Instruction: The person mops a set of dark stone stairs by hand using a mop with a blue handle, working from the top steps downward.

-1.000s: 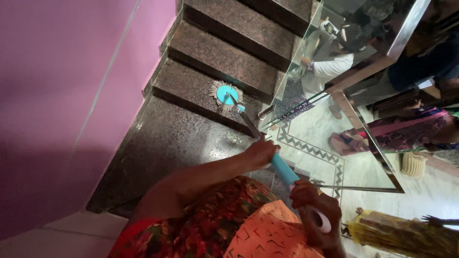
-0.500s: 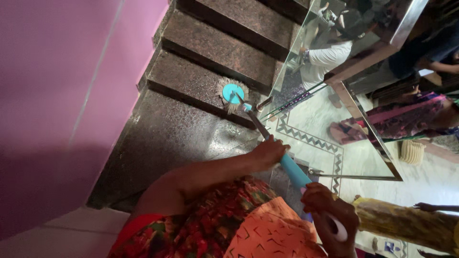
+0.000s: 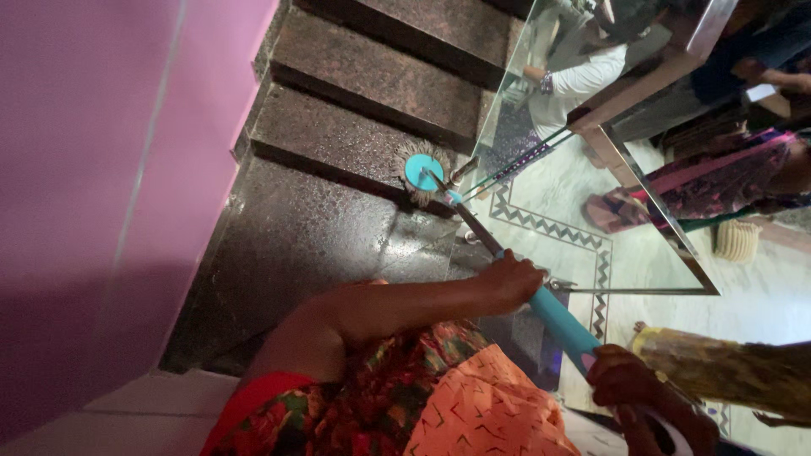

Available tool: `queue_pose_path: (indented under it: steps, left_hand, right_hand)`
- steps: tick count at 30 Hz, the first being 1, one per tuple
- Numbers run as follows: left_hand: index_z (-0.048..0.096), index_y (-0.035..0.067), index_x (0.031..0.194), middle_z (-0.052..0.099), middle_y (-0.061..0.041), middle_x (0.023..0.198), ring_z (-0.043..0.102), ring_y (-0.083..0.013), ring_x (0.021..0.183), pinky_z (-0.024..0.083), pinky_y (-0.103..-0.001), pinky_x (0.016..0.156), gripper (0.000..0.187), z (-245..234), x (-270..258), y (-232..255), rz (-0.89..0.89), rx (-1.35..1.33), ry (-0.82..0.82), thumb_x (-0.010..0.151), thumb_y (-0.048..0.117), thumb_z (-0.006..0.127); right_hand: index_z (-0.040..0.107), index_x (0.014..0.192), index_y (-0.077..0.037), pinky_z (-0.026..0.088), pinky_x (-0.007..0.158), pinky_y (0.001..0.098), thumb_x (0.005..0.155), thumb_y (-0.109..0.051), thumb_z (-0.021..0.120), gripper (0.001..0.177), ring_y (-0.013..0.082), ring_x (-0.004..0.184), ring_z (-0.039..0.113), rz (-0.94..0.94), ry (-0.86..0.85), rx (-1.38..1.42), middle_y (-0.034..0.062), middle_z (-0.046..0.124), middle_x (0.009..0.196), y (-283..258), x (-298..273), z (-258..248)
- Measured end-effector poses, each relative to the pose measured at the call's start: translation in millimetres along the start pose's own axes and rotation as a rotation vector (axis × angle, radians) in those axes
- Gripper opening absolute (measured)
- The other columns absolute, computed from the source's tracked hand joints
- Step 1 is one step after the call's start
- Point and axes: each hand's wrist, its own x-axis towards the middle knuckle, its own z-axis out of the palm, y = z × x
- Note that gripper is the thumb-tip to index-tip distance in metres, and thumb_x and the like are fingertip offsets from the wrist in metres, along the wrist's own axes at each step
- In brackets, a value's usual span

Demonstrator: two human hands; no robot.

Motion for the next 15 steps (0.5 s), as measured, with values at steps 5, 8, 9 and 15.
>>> queue_pose_path:
  steps: [5, 8, 9, 15]
  left_hand:
    - [0.063, 0.007, 0.115, 0.068, -0.024, 0.106, 0.064, -0.053, 0.097, 0.052, -0.061, 0.084, 0.032, -1.7, 5.1, 1.2, -0.018, 0.016, 0.063, 0.085, 0.013, 0.069]
    - [0.061, 0.007, 0.119, 0.068, -0.023, 0.105, 0.065, -0.0494, 0.097, 0.053, -0.061, 0.084, 0.039, 0.5, 14.8, -1.4, 0.003, 0.04, 0.054, 0.082, 0.013, 0.071]
    - [0.06, 0.007, 0.119, 0.069, -0.022, 0.104, 0.067, -0.0464, 0.097, 0.052, -0.061, 0.086, 0.041, 1.9, 16.6, -2.3, 0.017, 0.048, 0.041, 0.08, 0.013, 0.071]
    - [0.061, 0.012, 0.127, 0.067, -0.022, 0.111, 0.062, -0.0522, 0.103, 0.055, -0.061, 0.079, 0.043, 11.6, 25.7, -2.9, -0.042, 0.009, 0.04, 0.086, 0.014, 0.07]
  right_hand:
    - [0.069, 0.104, -0.005, 0.04, 0.117, 0.0568, 0.088, -0.01, 0.061, 0.018, 0.0347, 0.109, 0.065, -0.172, -0.435, -0.118, 0.0147, 0.072, 0.105, 72.7, 7.0, -49.1]
    - [0.07, 0.098, 0.003, 0.037, 0.11, 0.0653, 0.083, -0.007, 0.065, 0.018, 0.0441, 0.102, 0.068, -0.111, -0.436, -0.105, 0.0244, 0.066, 0.102, 63.7, 8.0, -58.6]
    - [0.069, 0.097, 0.004, 0.041, 0.107, 0.0614, 0.088, -0.006, 0.063, 0.015, 0.04, 0.096, 0.067, -0.119, -0.182, -0.023, 0.0229, 0.067, 0.097, 54.8, 0.3, -41.3]
    - [0.063, 0.096, 0.01, 0.046, 0.104, 0.0572, 0.096, -0.007, 0.063, 0.017, 0.0333, 0.078, 0.064, -0.102, 0.397, 0.243, 0.0225, 0.067, 0.084, 22.4, -11.2, 14.1]
